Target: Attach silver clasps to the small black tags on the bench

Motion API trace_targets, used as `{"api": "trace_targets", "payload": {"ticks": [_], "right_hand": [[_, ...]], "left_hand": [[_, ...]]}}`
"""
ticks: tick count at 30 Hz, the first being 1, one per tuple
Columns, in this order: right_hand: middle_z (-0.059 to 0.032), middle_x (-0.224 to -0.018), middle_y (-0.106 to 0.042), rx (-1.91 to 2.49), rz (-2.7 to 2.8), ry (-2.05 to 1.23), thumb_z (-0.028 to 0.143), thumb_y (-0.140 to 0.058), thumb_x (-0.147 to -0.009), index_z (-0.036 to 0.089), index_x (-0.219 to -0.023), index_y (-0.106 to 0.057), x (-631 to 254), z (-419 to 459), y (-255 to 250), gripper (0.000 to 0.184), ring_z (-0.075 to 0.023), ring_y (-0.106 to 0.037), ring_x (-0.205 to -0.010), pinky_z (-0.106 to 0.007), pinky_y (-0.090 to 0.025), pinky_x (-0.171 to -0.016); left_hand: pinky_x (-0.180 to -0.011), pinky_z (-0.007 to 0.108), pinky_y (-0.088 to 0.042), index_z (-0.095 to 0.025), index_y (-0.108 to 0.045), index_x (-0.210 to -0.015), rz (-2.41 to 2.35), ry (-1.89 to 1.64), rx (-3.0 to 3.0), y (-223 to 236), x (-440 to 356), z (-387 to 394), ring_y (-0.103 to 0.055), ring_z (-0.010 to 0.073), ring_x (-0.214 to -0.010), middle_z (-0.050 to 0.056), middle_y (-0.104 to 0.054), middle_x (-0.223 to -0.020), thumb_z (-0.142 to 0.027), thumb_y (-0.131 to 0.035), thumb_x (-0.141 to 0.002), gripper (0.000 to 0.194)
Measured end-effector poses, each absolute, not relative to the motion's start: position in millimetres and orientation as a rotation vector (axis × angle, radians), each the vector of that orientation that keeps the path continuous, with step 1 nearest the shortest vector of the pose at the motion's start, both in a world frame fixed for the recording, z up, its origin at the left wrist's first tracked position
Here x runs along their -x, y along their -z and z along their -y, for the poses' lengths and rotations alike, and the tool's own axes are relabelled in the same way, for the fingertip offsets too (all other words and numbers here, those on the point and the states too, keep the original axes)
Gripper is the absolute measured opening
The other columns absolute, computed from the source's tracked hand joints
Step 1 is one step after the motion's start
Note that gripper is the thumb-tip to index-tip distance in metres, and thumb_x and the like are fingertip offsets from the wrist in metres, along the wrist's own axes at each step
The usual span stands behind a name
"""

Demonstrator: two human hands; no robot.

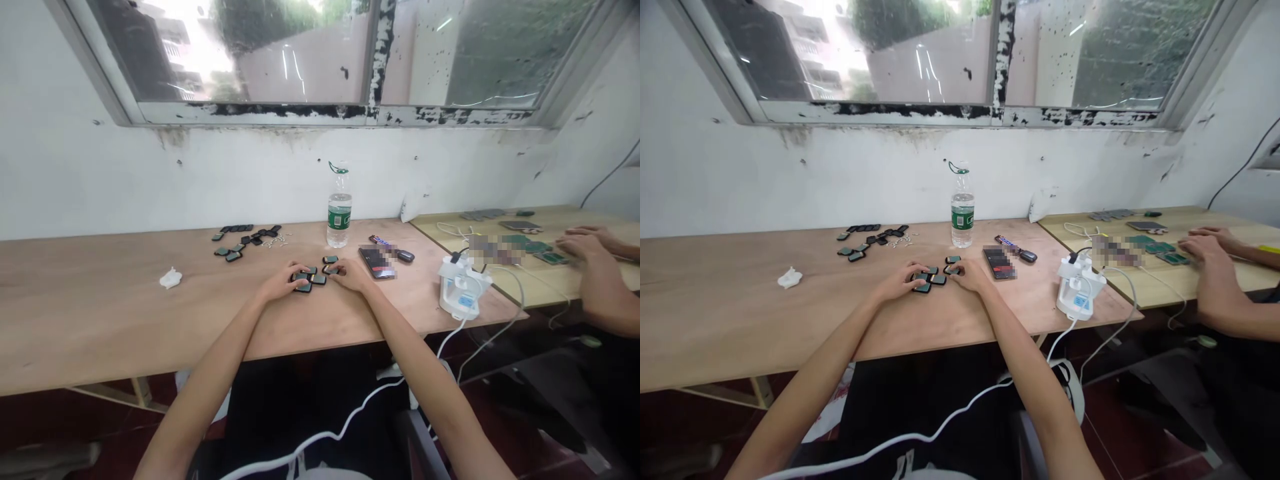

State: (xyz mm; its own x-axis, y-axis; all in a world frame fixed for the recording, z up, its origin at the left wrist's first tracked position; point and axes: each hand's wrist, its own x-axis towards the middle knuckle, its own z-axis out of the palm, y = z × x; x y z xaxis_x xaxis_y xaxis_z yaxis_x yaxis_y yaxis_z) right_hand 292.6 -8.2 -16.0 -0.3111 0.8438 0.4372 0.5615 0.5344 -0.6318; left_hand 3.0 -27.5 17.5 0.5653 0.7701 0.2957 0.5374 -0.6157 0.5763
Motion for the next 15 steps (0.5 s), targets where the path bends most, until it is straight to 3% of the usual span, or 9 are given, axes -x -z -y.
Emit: {"api": "trace_targets", "payload": {"ticks": [5, 15], "right_hand": [[-0.009, -0.111, -0.081, 0.906, 1.887, -0.59, 0.034, -0.077, -0.088, 0.022, -0.098, -0.082, -284.9, 10.5, 17.0, 0.016, -0.0247, -0.076, -0.096, -0.037, -0.063, -0.086], [-0.0107, -0.113, -0.08, 0.664, 1.766, -0.923, 0.055, -0.083, -0.084, 0.022, -0.097, -0.083, -273.0, 24.9, 9.6, 0.035, -0.0264, -0.077, -0.103, -0.041, -0.064, -0.096]], "left_hand": [[-0.109, 0.043, -0.051, -0.022, -0.073, -0.124, -1.04, -0.83, -2.389, -18.1, -8.7, 30.1, -0.065, 0.0277, -0.116, 0.011, -0.067, -0.125, -0.053, -0.06, -0.1, 0.041], [-0.099, 0.042, -0.057, -0.021, -0.074, -0.12, -0.942, -0.976, -2.253, -14.1, -23.4, 33.2, -0.072, 0.0274, -0.11, 0.01, -0.077, -0.121, -0.05, -0.067, -0.097, 0.037]]}}
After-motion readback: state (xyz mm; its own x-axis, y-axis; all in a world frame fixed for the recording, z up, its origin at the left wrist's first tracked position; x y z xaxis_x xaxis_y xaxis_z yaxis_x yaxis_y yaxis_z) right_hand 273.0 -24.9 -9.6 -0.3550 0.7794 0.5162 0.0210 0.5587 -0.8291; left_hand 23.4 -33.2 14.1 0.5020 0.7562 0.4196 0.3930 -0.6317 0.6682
